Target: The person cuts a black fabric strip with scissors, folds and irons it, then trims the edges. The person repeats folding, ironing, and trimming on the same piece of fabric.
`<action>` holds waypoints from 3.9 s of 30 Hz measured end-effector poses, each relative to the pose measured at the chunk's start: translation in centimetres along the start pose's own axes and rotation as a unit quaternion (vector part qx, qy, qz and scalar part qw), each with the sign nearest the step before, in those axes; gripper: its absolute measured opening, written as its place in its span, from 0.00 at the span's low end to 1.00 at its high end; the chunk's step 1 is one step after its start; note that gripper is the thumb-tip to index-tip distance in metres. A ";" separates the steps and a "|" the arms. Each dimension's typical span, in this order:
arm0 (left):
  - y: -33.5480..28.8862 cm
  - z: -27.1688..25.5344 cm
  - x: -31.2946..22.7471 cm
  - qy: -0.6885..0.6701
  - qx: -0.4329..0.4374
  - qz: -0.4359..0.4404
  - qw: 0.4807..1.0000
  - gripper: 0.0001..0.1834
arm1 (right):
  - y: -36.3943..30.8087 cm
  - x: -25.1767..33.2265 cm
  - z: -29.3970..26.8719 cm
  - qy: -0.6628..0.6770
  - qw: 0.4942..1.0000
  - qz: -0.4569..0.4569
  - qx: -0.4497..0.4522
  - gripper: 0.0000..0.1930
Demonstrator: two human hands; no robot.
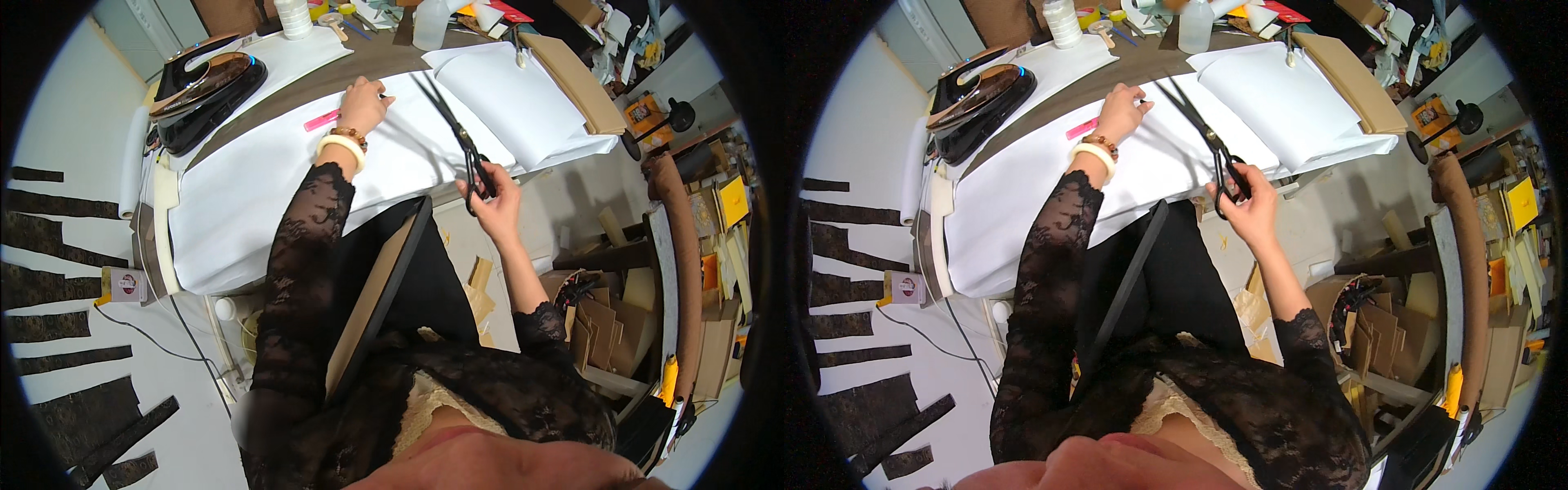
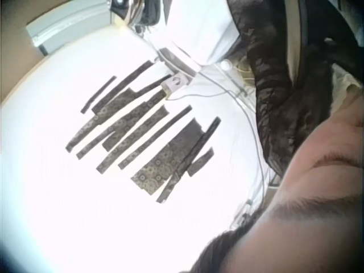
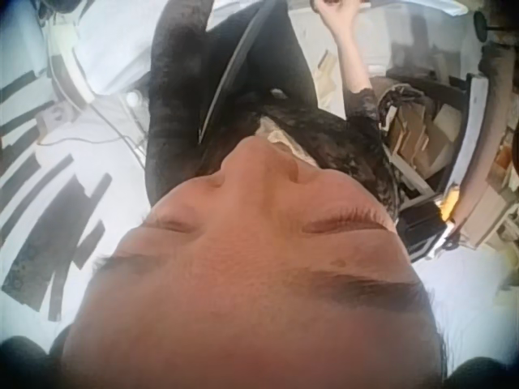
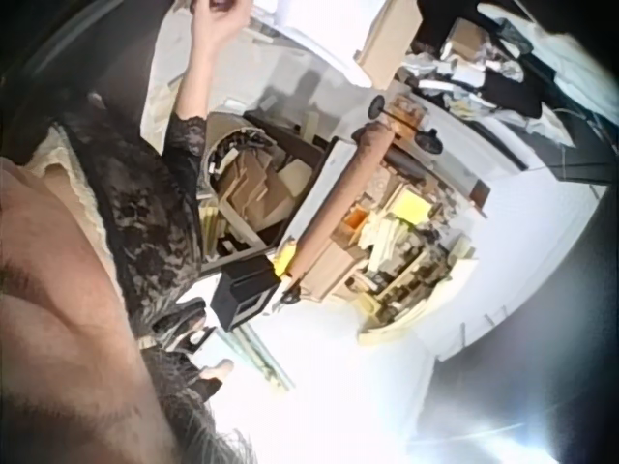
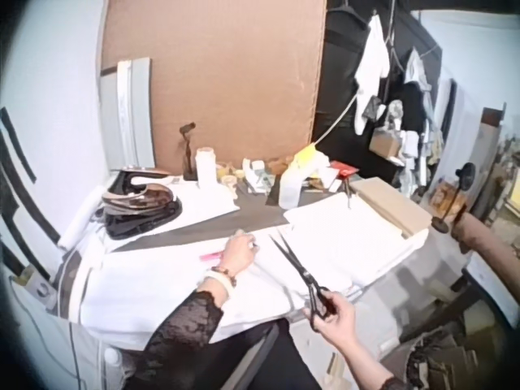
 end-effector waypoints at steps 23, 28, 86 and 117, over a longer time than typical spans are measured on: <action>-38.5 -33.4 2.3 0.228 -0.097 -0.448 0.859 0.12 | -2.4 -0.4 4.1 0.113 0.986 -0.031 0.116 0.20; -36.7 -32.5 -0.3 0.298 -0.149 -0.312 0.890 0.15 | -2.0 4.1 3.9 -0.034 0.982 -0.171 0.077 0.23; -17.4 -22.5 -5.4 -0.347 0.003 -0.051 0.937 0.05 | -0.9 9.7 -6.5 -0.232 0.889 -0.394 0.019 0.25; -18.3 -14.4 -12.6 -0.377 0.035 0.060 0.924 0.07 | -4.6 8.8 -13.8 -0.184 0.937 -0.024 0.295 0.24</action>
Point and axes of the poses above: each hand's wrist, its own y-axis towards the middle knuckle, its own z-axis out of the palm, x = y × z, the point moved 4 cm from there along y, towards the middle knuckle, and after that the axes turned 7 degrees about z, right-handed, at the moved point
